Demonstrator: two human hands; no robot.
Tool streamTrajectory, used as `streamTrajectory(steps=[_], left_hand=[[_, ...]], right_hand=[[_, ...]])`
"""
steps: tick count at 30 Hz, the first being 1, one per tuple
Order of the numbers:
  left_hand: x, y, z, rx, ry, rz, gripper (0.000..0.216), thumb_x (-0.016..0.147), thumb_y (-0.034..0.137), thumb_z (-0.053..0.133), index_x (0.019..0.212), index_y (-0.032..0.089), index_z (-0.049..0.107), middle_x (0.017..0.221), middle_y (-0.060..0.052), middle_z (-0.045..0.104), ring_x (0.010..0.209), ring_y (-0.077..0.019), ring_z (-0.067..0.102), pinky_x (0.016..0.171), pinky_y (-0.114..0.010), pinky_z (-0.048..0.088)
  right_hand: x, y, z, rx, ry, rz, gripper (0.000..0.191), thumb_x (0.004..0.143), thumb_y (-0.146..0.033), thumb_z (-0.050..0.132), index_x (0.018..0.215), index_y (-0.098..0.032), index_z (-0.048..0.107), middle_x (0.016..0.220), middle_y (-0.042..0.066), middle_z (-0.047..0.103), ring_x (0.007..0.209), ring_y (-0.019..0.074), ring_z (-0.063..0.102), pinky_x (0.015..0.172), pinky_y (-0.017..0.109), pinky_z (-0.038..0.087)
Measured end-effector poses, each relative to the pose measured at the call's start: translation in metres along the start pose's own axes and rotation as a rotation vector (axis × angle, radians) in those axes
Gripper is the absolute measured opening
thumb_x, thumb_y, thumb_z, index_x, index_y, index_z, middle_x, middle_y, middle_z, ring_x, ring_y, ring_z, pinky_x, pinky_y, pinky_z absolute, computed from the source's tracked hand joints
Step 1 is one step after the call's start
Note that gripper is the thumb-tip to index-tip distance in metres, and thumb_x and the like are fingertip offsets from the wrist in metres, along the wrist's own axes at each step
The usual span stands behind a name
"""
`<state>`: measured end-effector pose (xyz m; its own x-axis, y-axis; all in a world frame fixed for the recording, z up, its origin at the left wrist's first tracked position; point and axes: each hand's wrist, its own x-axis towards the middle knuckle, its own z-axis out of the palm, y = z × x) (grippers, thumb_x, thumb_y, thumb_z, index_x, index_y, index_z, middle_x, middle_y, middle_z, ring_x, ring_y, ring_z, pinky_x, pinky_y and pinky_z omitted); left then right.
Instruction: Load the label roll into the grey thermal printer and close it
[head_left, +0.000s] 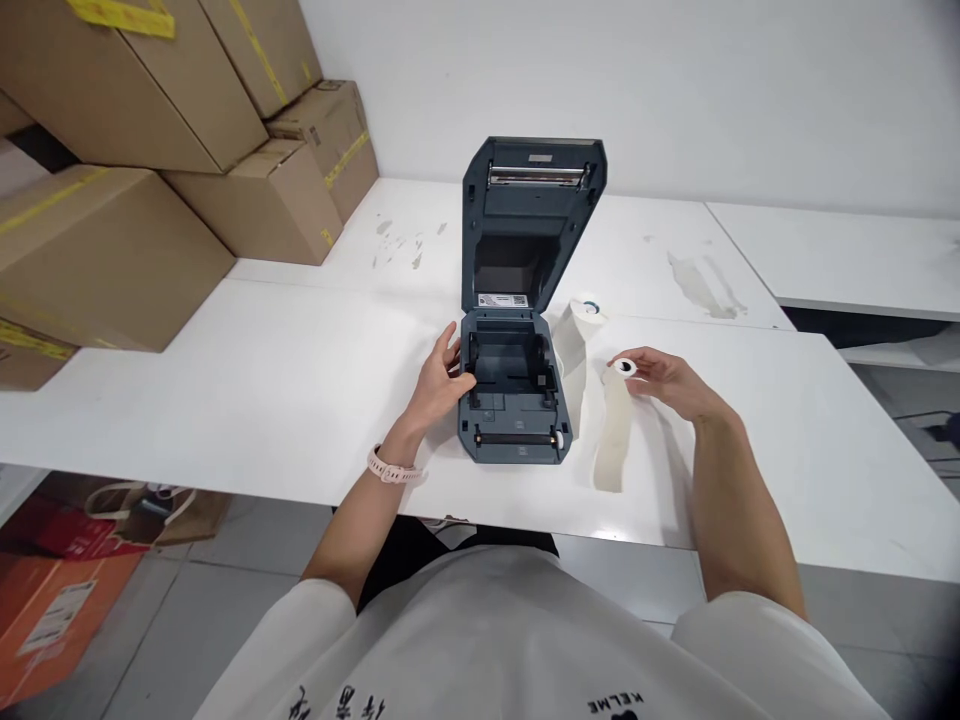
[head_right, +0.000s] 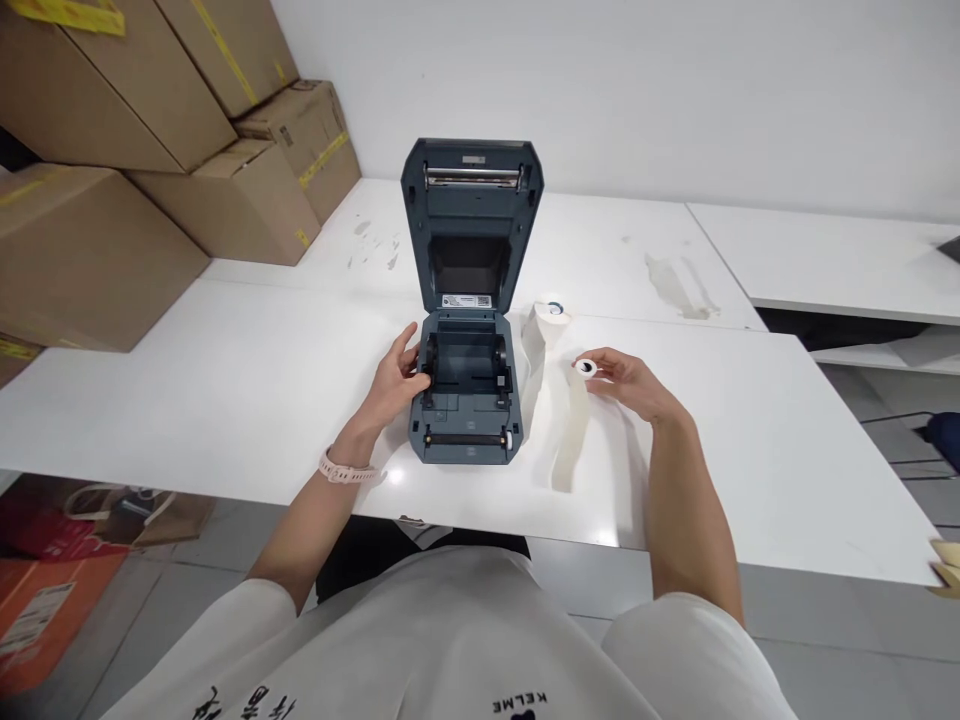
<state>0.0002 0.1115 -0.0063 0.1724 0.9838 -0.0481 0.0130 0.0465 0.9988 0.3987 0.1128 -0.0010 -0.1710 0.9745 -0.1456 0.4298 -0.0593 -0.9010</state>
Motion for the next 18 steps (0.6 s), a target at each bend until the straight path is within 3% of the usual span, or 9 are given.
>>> streamTrajectory(steps=[3, 6, 9, 14, 18], left_hand=[[0.000, -0.002, -0.001, -0.011, -0.003, 0.004, 0.104, 0.077, 0.020, 0.069, 0.167, 0.025, 0.018, 0.163, -0.016, 0.048, 0.138, -0.0320, 0.059, 0.111, -0.048, 0.051], [0.000, 0.000, 0.000, -0.007, -0.004, 0.001, 0.104, 0.077, 0.022, 0.070, 0.167, 0.024, 0.017, 0.163, -0.018, 0.049, 0.138, -0.0336, 0.059, 0.110, -0.050, 0.051], [-0.001, 0.002, 0.000, -0.002, -0.006, -0.007, 0.106, 0.075, 0.021, 0.071, 0.167, 0.022, 0.017, 0.162, -0.019, 0.049, 0.139, -0.0348, 0.058, 0.111, -0.052, 0.051], [0.000, 0.002, 0.000, -0.040, -0.010, 0.008, 0.108, 0.074, 0.020, 0.071, 0.167, 0.022, 0.015, 0.163, -0.018, 0.049, 0.151, -0.0339, 0.046, 0.118, -0.051, 0.046], [-0.001, 0.004, 0.000, -0.042, -0.024, 0.010, 0.105, 0.077, 0.018, 0.069, 0.167, 0.023, 0.016, 0.164, -0.018, 0.047, 0.153, -0.0327, 0.044, 0.120, -0.052, 0.043]], right_hand=[[0.013, 0.013, -0.007, 0.085, -0.019, -0.014, 0.055, 0.073, -0.050, 0.087, 0.121, -0.028, 0.073, 0.137, 0.010, 0.071, 0.107, 0.0268, 0.071, 0.090, 0.043, 0.058], [0.029, 0.015, -0.021, 0.156, 0.029, -0.056, 0.061, 0.074, -0.041, 0.088, 0.131, -0.035, 0.068, 0.144, 0.006, 0.068, 0.136, 0.0288, 0.061, 0.110, 0.047, 0.052], [0.056, 0.006, -0.027, 0.175, 0.025, -0.070, 0.071, 0.072, -0.036, 0.089, 0.138, -0.039, 0.063, 0.155, 0.004, 0.059, 0.147, 0.0305, 0.052, 0.119, 0.052, 0.046], [0.095, -0.018, -0.010, 0.133, -0.120, -0.072, 0.092, 0.063, -0.031, 0.092, 0.148, -0.033, 0.055, 0.160, 0.007, 0.054, 0.146, 0.0334, 0.051, 0.123, 0.055, 0.040], [0.102, -0.018, 0.001, 0.178, -0.123, -0.064, 0.089, 0.061, -0.031, 0.092, 0.143, -0.030, 0.059, 0.148, 0.006, 0.064, 0.136, 0.0298, 0.059, 0.116, 0.047, 0.047]])
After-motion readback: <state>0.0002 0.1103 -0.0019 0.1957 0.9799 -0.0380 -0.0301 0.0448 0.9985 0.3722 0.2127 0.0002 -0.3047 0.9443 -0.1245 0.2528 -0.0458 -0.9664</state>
